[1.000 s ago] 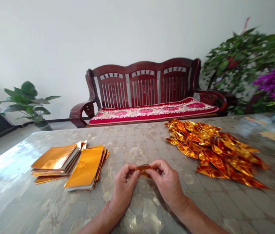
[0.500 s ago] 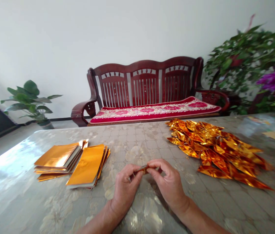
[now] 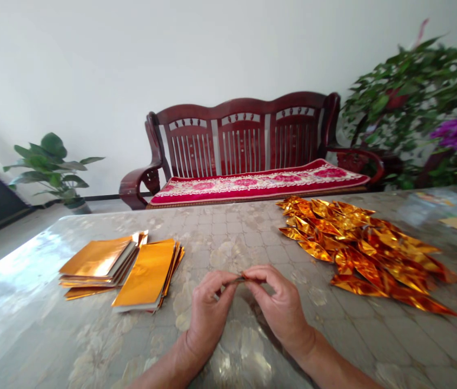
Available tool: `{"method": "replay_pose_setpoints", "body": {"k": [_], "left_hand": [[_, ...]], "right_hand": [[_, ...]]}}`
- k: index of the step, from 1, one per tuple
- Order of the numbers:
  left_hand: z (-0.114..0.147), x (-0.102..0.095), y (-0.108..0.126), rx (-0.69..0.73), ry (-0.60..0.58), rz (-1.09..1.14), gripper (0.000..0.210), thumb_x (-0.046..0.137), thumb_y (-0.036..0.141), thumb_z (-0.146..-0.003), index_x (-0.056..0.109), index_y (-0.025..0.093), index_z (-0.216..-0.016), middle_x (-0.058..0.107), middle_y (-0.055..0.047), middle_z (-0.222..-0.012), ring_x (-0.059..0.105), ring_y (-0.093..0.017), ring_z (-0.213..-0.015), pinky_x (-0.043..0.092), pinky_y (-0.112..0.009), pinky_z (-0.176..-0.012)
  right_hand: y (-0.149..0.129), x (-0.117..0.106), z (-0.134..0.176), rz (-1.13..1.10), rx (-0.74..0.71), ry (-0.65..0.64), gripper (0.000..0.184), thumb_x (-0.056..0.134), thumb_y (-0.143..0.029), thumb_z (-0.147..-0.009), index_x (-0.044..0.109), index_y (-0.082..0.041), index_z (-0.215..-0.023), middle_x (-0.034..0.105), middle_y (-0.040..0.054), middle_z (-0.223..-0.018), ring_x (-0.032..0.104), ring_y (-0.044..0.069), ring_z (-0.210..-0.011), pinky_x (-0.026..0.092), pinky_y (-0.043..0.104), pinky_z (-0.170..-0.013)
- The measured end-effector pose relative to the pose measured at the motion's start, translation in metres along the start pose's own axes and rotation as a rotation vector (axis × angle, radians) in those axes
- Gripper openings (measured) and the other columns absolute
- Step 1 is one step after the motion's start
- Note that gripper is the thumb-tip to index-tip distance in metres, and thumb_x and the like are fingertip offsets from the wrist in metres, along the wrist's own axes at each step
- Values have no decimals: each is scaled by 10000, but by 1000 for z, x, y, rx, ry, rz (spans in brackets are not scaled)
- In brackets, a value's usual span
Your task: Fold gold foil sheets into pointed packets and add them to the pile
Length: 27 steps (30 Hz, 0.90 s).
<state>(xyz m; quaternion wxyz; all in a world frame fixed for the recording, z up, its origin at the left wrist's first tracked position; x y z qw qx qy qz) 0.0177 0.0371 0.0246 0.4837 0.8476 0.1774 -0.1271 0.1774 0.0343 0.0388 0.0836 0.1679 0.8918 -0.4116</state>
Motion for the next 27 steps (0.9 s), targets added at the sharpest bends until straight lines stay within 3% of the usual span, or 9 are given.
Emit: {"method": "replay_pose_setpoints", "body": {"k": [10, 16, 22, 27], "left_hand": [[-1, -4, 3, 118, 20, -34, 169, 613, 130, -877, 731, 248, -906, 732, -23, -893, 655, -175, -862, 521, -299, -791], [0, -4, 5, 155, -14, -41, 157, 585, 165, -904, 724, 238, -899, 714, -37, -886, 643, -182, -870, 518, -307, -781], [1, 0, 2, 112, -3, 30, 140, 575, 167, -903, 700, 221, -865, 697, -16, -834, 651, -158, -807, 516, -264, -745], [2, -1, -2, 3, 85, 36, 82, 647, 154, -837, 649, 211, -897, 689, 26, -781, 644, -128, -712, 507, -224, -686]], "right_hand": [[-5, 0, -1, -38, -66, -10, 143, 610, -127, -877, 690, -243, -899, 731, 23, -917, 695, 165, -875, 561, 286, -819], [-11, -3, -3, 6, -105, -24, 181, 590, -132, -894, 719, -257, -913, 727, 29, -902, 688, 167, -857, 567, 296, -795], [-11, -3, -2, 27, -125, -40, 168, 612, -152, -893, 730, -269, -921, 720, 22, -865, 672, 173, -830, 552, 308, -762], [-12, -1, -2, 58, -141, -67, 171, 617, -118, -888, 704, -264, -897, 718, 11, -852, 650, 174, -835, 519, 312, -767]]}}
Point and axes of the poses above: each hand's wrist, its own z-axis away from the middle knuckle, its own x-axis out of the palm, y = z × x, the point moved 5 cm from there along -z, towards the middle knuckle
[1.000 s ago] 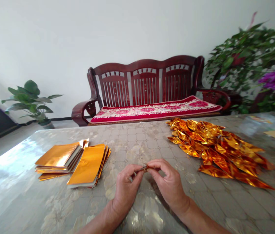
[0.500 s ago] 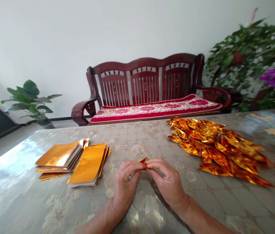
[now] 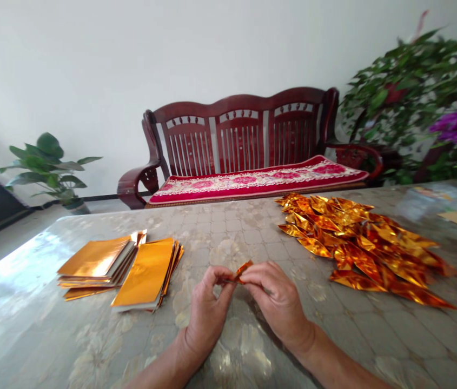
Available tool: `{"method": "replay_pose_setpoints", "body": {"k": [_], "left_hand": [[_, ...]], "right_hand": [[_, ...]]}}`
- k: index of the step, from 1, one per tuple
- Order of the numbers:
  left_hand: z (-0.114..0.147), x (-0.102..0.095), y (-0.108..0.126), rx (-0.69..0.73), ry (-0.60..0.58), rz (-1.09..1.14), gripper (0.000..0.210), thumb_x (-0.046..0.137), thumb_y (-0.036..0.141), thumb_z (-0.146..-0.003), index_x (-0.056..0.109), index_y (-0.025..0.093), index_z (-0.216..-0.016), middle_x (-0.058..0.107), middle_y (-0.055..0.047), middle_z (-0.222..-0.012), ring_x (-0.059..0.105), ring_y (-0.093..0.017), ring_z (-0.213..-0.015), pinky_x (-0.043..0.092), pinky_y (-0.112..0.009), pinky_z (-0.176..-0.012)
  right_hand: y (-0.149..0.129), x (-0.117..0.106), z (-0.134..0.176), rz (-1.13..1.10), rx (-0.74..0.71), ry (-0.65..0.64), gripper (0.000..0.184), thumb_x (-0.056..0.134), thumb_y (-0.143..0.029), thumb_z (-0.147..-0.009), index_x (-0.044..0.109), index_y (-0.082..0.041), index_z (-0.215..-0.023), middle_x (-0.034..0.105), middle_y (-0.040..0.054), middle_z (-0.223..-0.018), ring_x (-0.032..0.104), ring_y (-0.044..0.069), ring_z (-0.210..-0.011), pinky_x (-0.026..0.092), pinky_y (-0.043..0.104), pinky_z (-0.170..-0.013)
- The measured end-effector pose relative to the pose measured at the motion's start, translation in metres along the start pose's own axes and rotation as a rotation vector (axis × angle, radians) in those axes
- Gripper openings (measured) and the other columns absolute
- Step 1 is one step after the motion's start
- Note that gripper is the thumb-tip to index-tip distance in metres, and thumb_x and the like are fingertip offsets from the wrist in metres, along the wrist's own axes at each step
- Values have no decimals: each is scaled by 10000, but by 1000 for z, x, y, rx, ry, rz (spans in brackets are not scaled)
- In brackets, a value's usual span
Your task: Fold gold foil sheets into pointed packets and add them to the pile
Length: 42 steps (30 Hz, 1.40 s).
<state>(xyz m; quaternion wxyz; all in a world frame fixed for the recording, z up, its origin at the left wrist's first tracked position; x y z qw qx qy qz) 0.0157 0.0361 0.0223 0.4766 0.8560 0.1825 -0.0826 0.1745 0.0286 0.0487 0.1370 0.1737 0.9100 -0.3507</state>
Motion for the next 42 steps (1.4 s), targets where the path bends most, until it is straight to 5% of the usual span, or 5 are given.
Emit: {"method": "replay_pose_setpoints", "body": {"k": [7, 12, 18, 30, 42], "left_hand": [[-2, 2, 9, 71, -105, -9, 103, 603, 164, -870, 670, 202, -800, 649, 11, -747, 599, -119, -689, 480, -216, -659], [-1, 6, -5, -180, -63, 157, 65, 630, 223, -832, 653, 181, -788, 634, 23, -651, 596, -117, -586, 482, -210, -568], [1, 11, -10, -336, -24, 342, 110, 673, 279, -785, 657, 170, -779, 679, 7, -647, 654, -142, -599, 527, -231, -588], [-1, 2, -3, -250, 24, 62, 79, 654, 222, -781, 684, 182, -720, 656, 13, -650, 580, -134, -630, 452, -220, -624], [3, 8, -7, -376, -38, 147, 98, 677, 269, -775, 704, 183, -737, 714, -7, -679, 619, -149, -628, 467, -234, -626]], "right_hand": [[2, 1, 0, 52, 36, -37, 133, 627, -131, -885, 680, -253, -874, 697, 9, -822, 626, 180, -805, 496, 307, -734], [6, -1, 2, 73, 93, 41, 85, 670, -167, -864, 660, -246, -896, 676, 13, -831, 622, 185, -819, 495, 306, -738], [-2, -4, -1, 88, -31, 56, 147, 615, -100, -882, 650, -239, -847, 655, 19, -828, 601, 176, -819, 481, 307, -733], [-3, -5, -1, 116, -70, 55, 139, 627, -104, -885, 654, -240, -899, 655, 23, -840, 603, 172, -818, 487, 309, -734], [0, -3, 0, 146, -43, 54, 106, 638, -134, -892, 630, -230, -847, 632, 14, -807, 585, 163, -791, 462, 295, -714]]}}
Point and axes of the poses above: each hand's wrist, its own z-axis away from the middle knuckle, its own x-axis out of the palm, y = z × x, the point moved 5 cm from there along -z, towards the middle knuckle
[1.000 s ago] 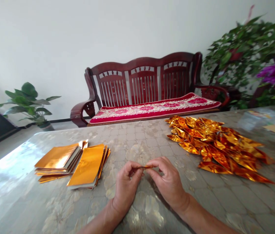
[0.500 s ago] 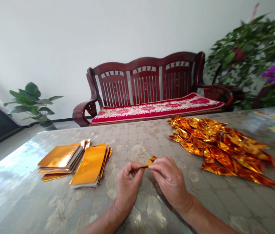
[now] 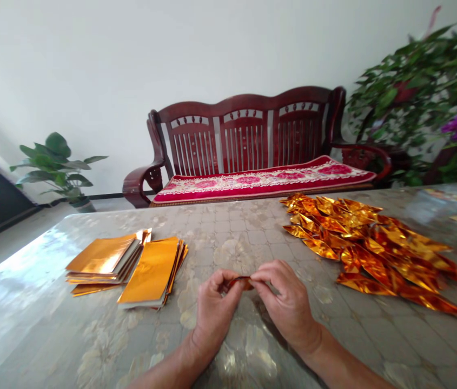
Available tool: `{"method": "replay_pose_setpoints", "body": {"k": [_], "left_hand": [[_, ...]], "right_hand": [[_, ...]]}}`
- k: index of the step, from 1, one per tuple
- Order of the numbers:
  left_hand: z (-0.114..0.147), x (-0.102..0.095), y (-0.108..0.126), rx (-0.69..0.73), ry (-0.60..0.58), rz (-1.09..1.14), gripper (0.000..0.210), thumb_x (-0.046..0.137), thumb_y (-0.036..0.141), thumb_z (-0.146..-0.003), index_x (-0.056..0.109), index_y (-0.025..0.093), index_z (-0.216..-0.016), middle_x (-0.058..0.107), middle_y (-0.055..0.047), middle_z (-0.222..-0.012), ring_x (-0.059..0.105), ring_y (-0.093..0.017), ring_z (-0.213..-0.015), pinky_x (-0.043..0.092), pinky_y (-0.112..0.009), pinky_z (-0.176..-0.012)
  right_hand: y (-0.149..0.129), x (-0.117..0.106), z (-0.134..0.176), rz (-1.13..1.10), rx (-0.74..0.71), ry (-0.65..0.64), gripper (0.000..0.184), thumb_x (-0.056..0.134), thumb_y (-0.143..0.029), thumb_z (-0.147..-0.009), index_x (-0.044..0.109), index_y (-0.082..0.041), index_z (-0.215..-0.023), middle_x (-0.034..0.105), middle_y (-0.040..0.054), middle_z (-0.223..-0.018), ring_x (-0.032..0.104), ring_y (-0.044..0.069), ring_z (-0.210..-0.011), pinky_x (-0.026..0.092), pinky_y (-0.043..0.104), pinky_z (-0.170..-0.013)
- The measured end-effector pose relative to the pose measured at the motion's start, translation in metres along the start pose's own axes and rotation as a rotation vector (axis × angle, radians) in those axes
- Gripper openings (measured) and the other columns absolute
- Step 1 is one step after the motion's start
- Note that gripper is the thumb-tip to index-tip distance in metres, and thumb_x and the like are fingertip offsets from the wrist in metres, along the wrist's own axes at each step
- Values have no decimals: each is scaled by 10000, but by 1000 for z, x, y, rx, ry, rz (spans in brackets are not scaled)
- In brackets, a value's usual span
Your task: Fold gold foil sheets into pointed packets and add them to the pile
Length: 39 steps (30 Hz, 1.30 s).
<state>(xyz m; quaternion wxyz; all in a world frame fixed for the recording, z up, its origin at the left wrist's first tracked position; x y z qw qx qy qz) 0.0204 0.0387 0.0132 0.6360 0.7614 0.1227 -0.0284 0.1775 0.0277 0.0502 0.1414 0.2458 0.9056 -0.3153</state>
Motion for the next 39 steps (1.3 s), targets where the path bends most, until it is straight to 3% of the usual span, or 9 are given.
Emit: {"method": "replay_pose_setpoints", "body": {"k": [7, 12, 17, 24, 29, 34, 39], "left_hand": [[-8, -1, -7, -75, -20, 268, 153, 716, 320, -761, 676, 172, -770, 695, 3, -716, 612, -131, -675, 464, -218, -663], [-17, -8, -15, -118, 30, 446, 264, 748, 404, -755, 634, 167, -777, 592, 46, -637, 450, -68, -547, 357, -171, -537], [-19, -6, -17, -141, -34, 496, 301, 752, 438, -771, 636, 161, -780, 570, 46, -638, 398, -59, -538, 326, -167, -526], [-18, -2, -8, -140, -115, 611, 266, 806, 371, -733, 699, 158, -851, 689, -8, -817, 569, -101, -730, 441, -190, -710], [-14, 6, -13, -204, -164, 693, 341, 858, 313, -671, 702, 181, -944, 694, 5, -837, 578, -101, -708, 459, -193, -663], [-12, 7, -14, -233, -162, 717, 307, 877, 306, -643, 710, 146, -845, 701, -9, -799, 589, -97, -682, 488, -200, -671], [-11, 9, -9, -331, -215, 863, 313, 855, 302, -697, 694, 168, -928, 709, -17, -880, 645, -107, -749, 527, -198, -700]], "right_hand": [[3, 1, 0, 51, 20, -11, 89, 659, -147, -872, 640, -234, -864, 655, 12, -819, 585, 181, -801, 452, 320, -728], [9, 0, -1, 72, 54, 13, 117, 687, -165, -844, 637, -242, -915, 682, 20, -888, 612, 207, -856, 466, 355, -782], [15, 2, 0, -17, 99, 27, 116, 652, -158, -868, 636, -247, -942, 686, 20, -935, 635, 190, -908, 501, 335, -831], [15, 6, 2, -118, 141, 18, 148, 622, -142, -869, 651, -242, -973, 692, 16, -907, 665, 164, -837, 543, 275, -756], [9, 2, 1, -108, 91, 25, 163, 612, -121, -879, 652, -244, -976, 690, 19, -910, 664, 168, -870, 540, 291, -797], [5, 2, 1, -88, 34, 6, 161, 619, -118, -887, 644, -243, -986, 684, 23, -909, 657, 166, -867, 537, 291, -791], [-4, 4, 1, -88, -44, -68, 159, 636, -153, -895, 635, -240, -1028, 680, 33, -920, 646, 171, -873, 534, 296, -781]]}}
Point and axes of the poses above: each hand's wrist, its own z-axis away from the middle knuckle, its own x-axis out of the palm, y = z × x, the point moved 5 cm from there along -z, towards the middle knuckle
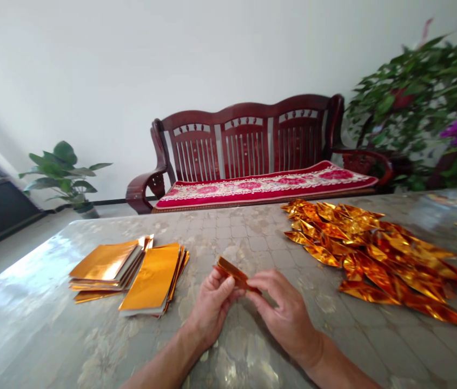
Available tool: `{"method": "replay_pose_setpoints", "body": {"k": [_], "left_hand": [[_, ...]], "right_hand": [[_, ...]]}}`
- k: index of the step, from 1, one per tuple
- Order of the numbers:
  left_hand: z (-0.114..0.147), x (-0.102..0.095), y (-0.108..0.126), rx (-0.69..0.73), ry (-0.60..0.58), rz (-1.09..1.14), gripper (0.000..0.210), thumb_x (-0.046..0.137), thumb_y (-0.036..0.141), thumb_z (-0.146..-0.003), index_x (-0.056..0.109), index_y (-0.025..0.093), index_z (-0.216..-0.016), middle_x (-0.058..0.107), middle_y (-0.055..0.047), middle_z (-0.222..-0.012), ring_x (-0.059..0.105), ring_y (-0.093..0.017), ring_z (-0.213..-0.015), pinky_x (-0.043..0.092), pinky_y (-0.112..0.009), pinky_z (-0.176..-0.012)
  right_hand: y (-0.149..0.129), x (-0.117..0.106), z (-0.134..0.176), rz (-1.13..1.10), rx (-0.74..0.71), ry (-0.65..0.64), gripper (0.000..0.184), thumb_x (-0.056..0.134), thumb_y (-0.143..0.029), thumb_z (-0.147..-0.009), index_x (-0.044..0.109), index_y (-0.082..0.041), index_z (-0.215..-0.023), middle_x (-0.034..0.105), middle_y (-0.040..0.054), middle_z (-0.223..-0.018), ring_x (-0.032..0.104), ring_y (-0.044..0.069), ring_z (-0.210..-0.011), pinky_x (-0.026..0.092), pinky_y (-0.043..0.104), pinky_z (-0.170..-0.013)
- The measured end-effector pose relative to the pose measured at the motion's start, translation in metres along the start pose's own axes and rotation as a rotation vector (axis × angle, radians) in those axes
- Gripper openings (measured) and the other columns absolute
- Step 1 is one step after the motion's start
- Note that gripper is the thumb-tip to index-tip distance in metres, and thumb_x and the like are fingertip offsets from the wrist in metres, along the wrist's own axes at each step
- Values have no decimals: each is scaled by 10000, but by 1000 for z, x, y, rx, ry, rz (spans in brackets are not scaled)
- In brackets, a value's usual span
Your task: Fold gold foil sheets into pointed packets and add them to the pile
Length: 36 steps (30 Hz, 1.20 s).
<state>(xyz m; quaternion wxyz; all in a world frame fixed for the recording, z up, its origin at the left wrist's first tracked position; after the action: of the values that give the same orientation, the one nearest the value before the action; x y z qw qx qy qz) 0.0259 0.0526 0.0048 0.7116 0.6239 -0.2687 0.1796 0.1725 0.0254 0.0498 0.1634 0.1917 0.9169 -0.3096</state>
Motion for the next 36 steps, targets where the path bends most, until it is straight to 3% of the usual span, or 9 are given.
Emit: {"method": "replay_pose_setpoints", "body": {"k": [6, 10, 15, 17, 20, 23, 27, 30, 36], "left_hand": [[-2, 3, 0, -94, -79, 147, 279, 794, 270, -786, 673, 157, -1010, 694, -4, -833, 646, -75, -667, 541, -160, -650], [1, 1, -1, -248, -134, 176, 390, 787, 179, -781, 647, 142, -1143, 730, -44, -938, 687, -82, -666, 553, -137, -609], [10, 1, -7, -456, -169, 209, 441, 759, 140, -790, 625, 125, -1209, 746, -78, -941, 725, -126, -696, 553, -129, -540], [12, 3, -10, -477, -177, 218, 353, 743, 121, -798, 653, 124, -1139, 744, -80, -920, 720, -122, -681, 559, -132, -562], [11, 5, -14, -499, -144, 263, 163, 717, 113, -818, 680, 121, -976, 727, -60, -850, 679, -89, -587, 538, -118, -525], [9, 2, -19, -558, -86, 280, 103, 680, 100, -838, 682, 102, -941, 723, -70, -851, 673, -83, -580, 517, -103, -500], [4, -1, -12, -470, -104, 194, 249, 657, 217, -880, 684, 65, -1076, 715, -148, -1078, 733, -190, -863, 590, -219, -762], [4, -1, -4, -402, -149, 81, 259, 689, 235, -853, 695, 109, -1079, 704, -132, -1131, 721, -219, -943, 579, -249, -775], [1, -4, -3, -244, -7, -237, 318, 775, 367, -766, 712, 116, -951, 727, -64, -754, 653, -103, -605, 476, -156, -533]], "right_hand": [[-8, 3, 1, -114, -18, -147, 239, 528, -287, -962, 638, -232, -1167, 686, 71, -1029, 638, 207, -975, 535, 349, -856], [11, 2, 1, -193, 236, -19, 275, 564, -305, -933, 619, -248, -1196, 683, 71, -1109, 649, 202, -993, 547, 334, -841], [32, 4, 1, -418, 472, 45, 573, 659, -422, -840, 499, -232, -1357, 583, 120, -1356, 597, 246, -1176, 531, 389, -929], [34, 8, 0, -523, 522, -9, 538, 680, -422, -816, 558, -222, -1299, 626, 115, -1302, 617, 249, -1144, 533, 391, -922], [37, 16, 2, -621, 664, -85, 388, 726, -398, -765, 678, -196, -1092, 738, 68, -980, 689, 218, -875, 566, 355, -793], [43, 17, 5, -629, 790, 3, 313, 748, -402, -726, 715, -179, -943, 731, 39, -814, 673, 193, -732, 554, 308, -686], [54, 10, 8, -567, 890, 125, 326, 744, -408, -706, 718, -162, -920, 705, 17, -721, 593, 141, -573, 457, 244, -523], [60, 9, 10, -548, 944, 136, 341, 726, -416, -706, 712, -155, -926, 649, -20, -615, 462, 93, -440, 351, 219, -433], [58, 15, 14, -579, 977, 72, 361, 728, -431, -702, 706, -159, -939, 632, -28, -591, 432, 84, -410, 316, 207, -397]]}}
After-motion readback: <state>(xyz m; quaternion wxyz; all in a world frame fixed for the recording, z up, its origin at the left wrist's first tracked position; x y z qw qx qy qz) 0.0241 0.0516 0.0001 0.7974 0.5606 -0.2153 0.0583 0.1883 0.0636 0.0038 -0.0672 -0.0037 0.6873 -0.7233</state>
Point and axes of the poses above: each hand's wrist, its own z-axis away from the middle knuckle, its own x-axis out of the palm, y = z × x, the point moved 5 cm from there along -z, towards the middle knuckle
